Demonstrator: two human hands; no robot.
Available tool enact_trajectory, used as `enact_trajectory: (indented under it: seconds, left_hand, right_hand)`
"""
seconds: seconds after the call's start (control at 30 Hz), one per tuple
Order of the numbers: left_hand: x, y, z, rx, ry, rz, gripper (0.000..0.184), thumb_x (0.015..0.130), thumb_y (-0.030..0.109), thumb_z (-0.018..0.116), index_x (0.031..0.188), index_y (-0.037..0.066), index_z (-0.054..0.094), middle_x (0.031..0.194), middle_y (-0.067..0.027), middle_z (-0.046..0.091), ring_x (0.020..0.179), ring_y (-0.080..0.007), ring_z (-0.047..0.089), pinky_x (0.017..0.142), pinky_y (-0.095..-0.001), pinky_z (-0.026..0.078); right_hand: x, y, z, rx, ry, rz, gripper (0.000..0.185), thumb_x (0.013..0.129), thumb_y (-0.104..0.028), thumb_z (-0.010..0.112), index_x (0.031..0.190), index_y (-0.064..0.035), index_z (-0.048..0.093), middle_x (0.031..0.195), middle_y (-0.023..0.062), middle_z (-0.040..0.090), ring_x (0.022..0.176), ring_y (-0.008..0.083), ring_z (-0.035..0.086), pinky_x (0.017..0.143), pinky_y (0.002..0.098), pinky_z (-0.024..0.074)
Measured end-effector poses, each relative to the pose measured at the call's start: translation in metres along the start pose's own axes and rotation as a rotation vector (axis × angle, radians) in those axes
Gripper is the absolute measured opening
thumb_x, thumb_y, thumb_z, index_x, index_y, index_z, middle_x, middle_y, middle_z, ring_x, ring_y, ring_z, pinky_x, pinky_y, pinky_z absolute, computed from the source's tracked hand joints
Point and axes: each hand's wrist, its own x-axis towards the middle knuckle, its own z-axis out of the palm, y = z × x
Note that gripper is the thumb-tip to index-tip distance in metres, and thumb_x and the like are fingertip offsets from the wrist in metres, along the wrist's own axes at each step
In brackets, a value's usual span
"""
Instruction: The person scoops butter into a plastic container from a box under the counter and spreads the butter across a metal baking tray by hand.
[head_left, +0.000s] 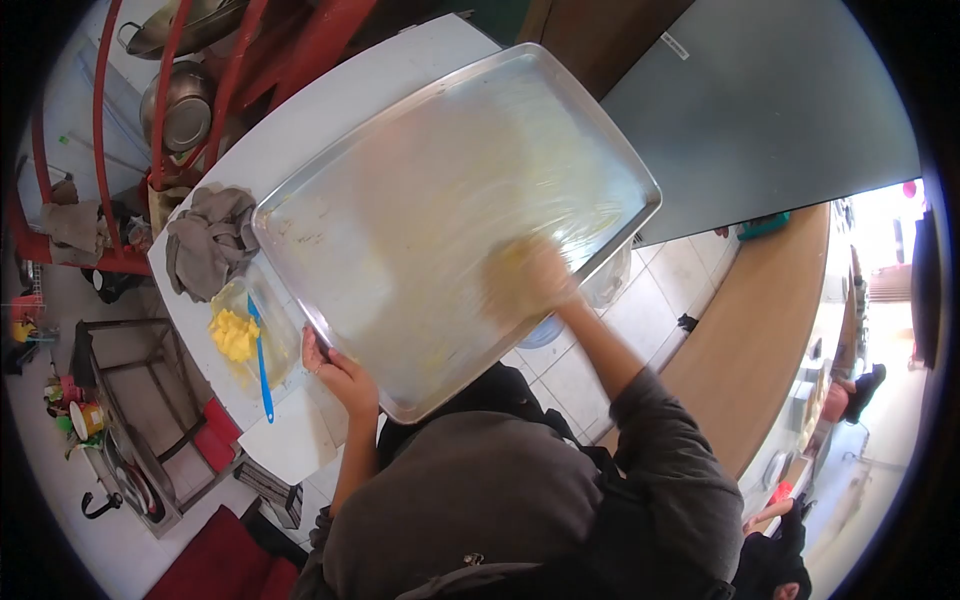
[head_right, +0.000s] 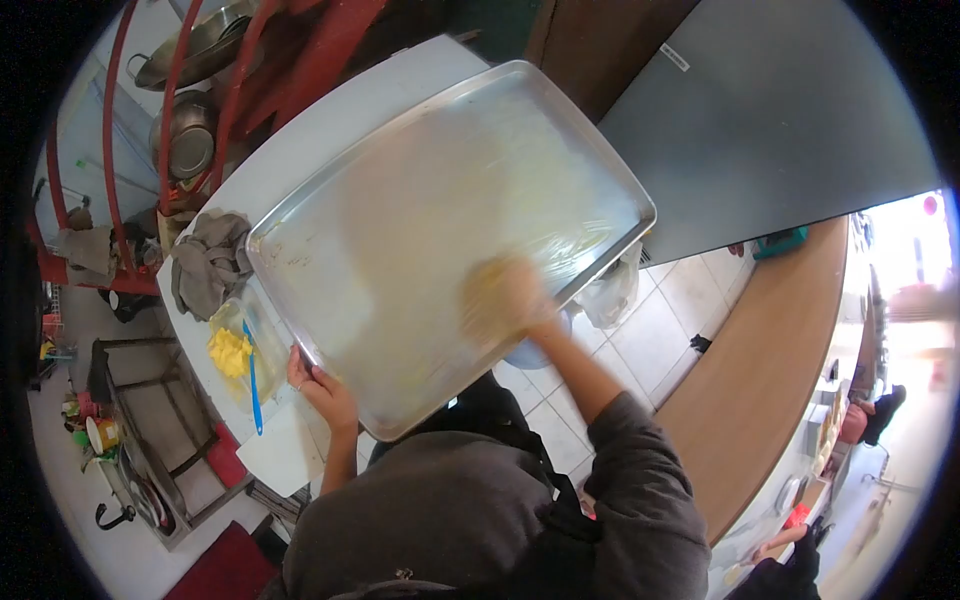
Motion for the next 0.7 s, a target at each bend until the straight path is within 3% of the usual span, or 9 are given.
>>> enact_trajectory:
  seconds: [0.1, 0.17, 0.23, 0.3, 0.37, 0.4, 0.5, 0.63, 0.7]
  left_hand:
    - [0.000, -0.001, 0.000, -0.018, -0.009, -0.021, 0.039, 0.085, -0.005, 0.027, 0.124, -0.006, 0.020, 0.130, -0.0239, 0.029, 0.123, -0.0325, 0.030, 0.104, -0.0397, 0.020]
    - [-0.001, 0.000, 0.000, -0.014, -0.010, -0.014, 0.040, 0.086, -0.005, 0.027, 0.124, -0.006, 0.020, 0.130, -0.0238, 0.028, 0.123, -0.0325, 0.030, 0.104, -0.0399, 0.020]
    - [0.002, 0.002, 0.002, -0.005, -0.009, -0.005, 0.039, 0.086, -0.004, 0.027, 0.125, -0.006, 0.020, 0.130, -0.0238, 0.028, 0.123, -0.0325, 0.030, 0.104, -0.0400, 0.021]
    - [0.001, 0.001, 0.002, 0.011, -0.016, -0.006, 0.039, 0.086, -0.004, 0.027, 0.125, -0.006, 0.020, 0.130, -0.0238, 0.028, 0.123, -0.0326, 0.030, 0.104, -0.0401, 0.021]
    - [0.000, 0.001, 0.001, 0.033, -0.030, 0.003, 0.039, 0.086, -0.003, 0.027, 0.125, -0.006, 0.020, 0.130, -0.0239, 0.028, 0.123, -0.0327, 0.030, 0.104, -0.0401, 0.021]
    - [0.001, 0.001, 0.001, 0.044, -0.039, 0.009, 0.040, 0.087, -0.003, 0.027, 0.125, -0.006, 0.020, 0.130, -0.0240, 0.028, 0.123, -0.0328, 0.030, 0.104, -0.0401, 0.021]
    - [0.000, 0.004, 0.001, 0.116, -0.044, 0.017, 0.040, 0.087, -0.003, 0.027, 0.126, -0.006, 0.019, 0.130, -0.0243, 0.028, 0.123, -0.0326, 0.030, 0.103, -0.0397, 0.022]
    - [-0.002, -0.001, 0.001, 0.110, -0.055, 0.023, 0.039, 0.087, -0.002, 0.027, 0.126, -0.007, 0.020, 0.129, -0.0229, 0.029, 0.122, -0.0311, 0.031, 0.103, -0.0384, 0.022]
    - [0.000, 0.003, 0.002, 0.090, -0.032, 0.028, 0.038, 0.088, -0.002, 0.028, 0.125, -0.007, 0.024, 0.128, -0.0203, 0.032, 0.121, -0.0290, 0.033, 0.103, -0.0368, 0.023]
  right_hand:
    - [0.022, 0.051, -0.150, -0.353, 0.078, 0.312, 0.028, 0.079, -0.022, 0.051, 0.096, -0.0004, 0.057, 0.080, 0.0148, 0.057, 0.071, 0.0275, 0.057, 0.067, 0.0346, 0.0475]
    - [0.032, 0.087, -0.164, -0.406, 0.115, 0.427, 0.018, 0.070, -0.018, 0.055, 0.075, -0.0018, 0.062, 0.073, 0.0134, 0.060, 0.070, 0.0261, 0.059, 0.062, 0.0372, 0.0478]
    - [0.032, 0.104, -0.108, -0.646, 0.104, 0.222, 0.021, 0.073, -0.014, 0.051, 0.083, 0.0023, 0.062, 0.080, 0.0165, 0.061, 0.075, 0.0302, 0.060, 0.065, 0.0386, 0.0487]
    - [0.006, 0.065, -0.058, -1.226, 0.940, -0.228, 0.032, 0.076, -0.008, 0.046, 0.100, 0.0111, 0.055, 0.095, 0.0236, 0.058, 0.086, 0.0374, 0.058, 0.076, 0.0427, 0.0485]
    - [-0.041, -0.027, -0.071, -1.013, 0.538, -0.292, 0.038, 0.076, -0.006, 0.046, 0.109, 0.0146, 0.047, 0.108, 0.0277, 0.052, 0.101, 0.0385, 0.051, 0.091, 0.0461, 0.0403]
    - [-0.044, -0.034, -0.037, -0.353, 0.266, -0.145, 0.040, 0.078, -0.008, 0.044, 0.111, 0.0149, 0.046, 0.112, 0.0296, 0.049, 0.111, 0.0397, 0.044, 0.098, 0.0478, 0.0319]
    - [-0.024, 0.034, -0.044, -1.334, 0.932, -0.120, 0.038, 0.078, -0.014, 0.046, 0.104, 0.0123, 0.052, 0.106, 0.0273, 0.053, 0.107, 0.0368, 0.048, 0.097, 0.0462, 0.0318]
    - [0.037, 0.092, -0.143, -0.589, -0.012, 0.282, 0.028, 0.078, -0.022, 0.048, 0.083, 0.0024, 0.062, 0.082, 0.0176, 0.061, 0.079, 0.0253, 0.059, 0.078, 0.0392, 0.0437]
    - [0.033, 0.106, -0.122, -0.542, 0.104, 0.275, 0.028, 0.079, -0.023, 0.048, 0.082, 0.0013, 0.062, 0.080, 0.0161, 0.061, 0.078, 0.0256, 0.059, 0.074, 0.0391, 0.0442]
